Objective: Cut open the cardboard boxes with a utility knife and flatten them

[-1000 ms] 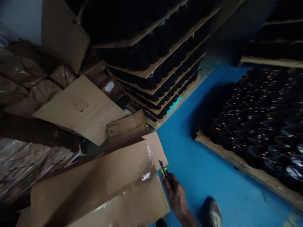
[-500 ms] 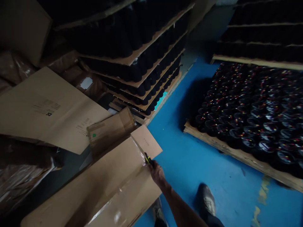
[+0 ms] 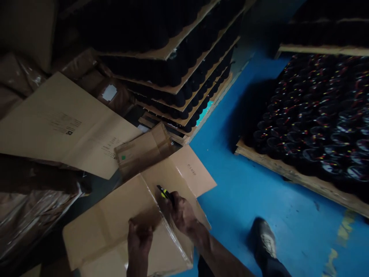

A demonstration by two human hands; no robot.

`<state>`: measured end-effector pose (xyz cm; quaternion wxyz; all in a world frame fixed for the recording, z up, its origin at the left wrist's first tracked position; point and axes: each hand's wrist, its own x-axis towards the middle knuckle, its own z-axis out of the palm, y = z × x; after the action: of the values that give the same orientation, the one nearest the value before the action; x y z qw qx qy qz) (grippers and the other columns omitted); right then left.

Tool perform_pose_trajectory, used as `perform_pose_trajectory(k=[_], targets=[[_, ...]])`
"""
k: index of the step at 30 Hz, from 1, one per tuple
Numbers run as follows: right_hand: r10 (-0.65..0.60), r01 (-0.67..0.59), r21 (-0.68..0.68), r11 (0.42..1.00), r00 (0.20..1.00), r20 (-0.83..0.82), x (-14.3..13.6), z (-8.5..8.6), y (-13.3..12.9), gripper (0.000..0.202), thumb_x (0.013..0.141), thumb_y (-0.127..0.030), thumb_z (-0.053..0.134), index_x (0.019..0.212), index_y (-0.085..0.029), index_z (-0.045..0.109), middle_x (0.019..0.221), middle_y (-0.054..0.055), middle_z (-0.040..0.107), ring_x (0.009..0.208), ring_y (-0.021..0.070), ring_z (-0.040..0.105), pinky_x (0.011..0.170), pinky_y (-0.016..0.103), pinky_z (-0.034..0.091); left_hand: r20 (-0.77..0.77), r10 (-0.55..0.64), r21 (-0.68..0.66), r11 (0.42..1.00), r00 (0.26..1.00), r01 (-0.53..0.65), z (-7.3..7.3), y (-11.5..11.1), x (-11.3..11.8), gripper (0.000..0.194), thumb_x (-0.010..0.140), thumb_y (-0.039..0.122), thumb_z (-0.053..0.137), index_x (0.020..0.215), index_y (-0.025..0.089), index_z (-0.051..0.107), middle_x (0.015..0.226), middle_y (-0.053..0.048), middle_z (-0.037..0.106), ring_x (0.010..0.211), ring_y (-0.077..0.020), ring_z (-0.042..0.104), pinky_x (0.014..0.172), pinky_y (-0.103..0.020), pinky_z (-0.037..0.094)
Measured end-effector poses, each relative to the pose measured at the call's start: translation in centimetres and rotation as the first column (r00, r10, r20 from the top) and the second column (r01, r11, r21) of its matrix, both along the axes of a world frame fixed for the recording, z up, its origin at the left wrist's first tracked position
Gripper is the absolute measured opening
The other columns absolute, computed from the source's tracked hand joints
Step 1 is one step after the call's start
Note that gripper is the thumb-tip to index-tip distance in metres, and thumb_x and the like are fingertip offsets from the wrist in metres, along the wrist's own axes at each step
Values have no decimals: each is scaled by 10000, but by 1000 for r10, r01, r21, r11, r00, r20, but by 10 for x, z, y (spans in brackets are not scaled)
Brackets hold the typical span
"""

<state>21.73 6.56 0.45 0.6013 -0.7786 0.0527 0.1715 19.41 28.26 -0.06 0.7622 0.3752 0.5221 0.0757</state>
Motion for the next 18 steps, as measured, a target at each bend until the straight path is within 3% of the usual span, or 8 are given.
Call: perform_pose_trajectory(k=[6,12,18], targets=[[-59,56,56,997,997,46,24,15,0,292,996,-433,422,1044,-192,580,759,18,638,691,178,614,621,283,421,-21,-71,-3,997,997,71,12,-6,-21,256,940,329,548,1116,160,623,950,-30,701,804,-145,677,719,-331,577],[-64,68,83,994,996,-56,19,16,-19,277,979,-448,412,994,-216,561,587,-13,597,540,166,595,529,245,359,-12,-106,-52,993,994,105,7,-15,-21,258,941,320,548,1133,167,625,995,-36,708,866,-159,685,780,-366,577],[-63,75,96,993,991,-120,21,22,-31,273,974,-445,437,986,-208,571,572,-25,587,502,154,584,522,239,371,-16,-138,-66,988,990,137,0,-18,-26,296,924,357,576,1140,161,623,1016,-48,709,867,-159,685,786,-367,583]])
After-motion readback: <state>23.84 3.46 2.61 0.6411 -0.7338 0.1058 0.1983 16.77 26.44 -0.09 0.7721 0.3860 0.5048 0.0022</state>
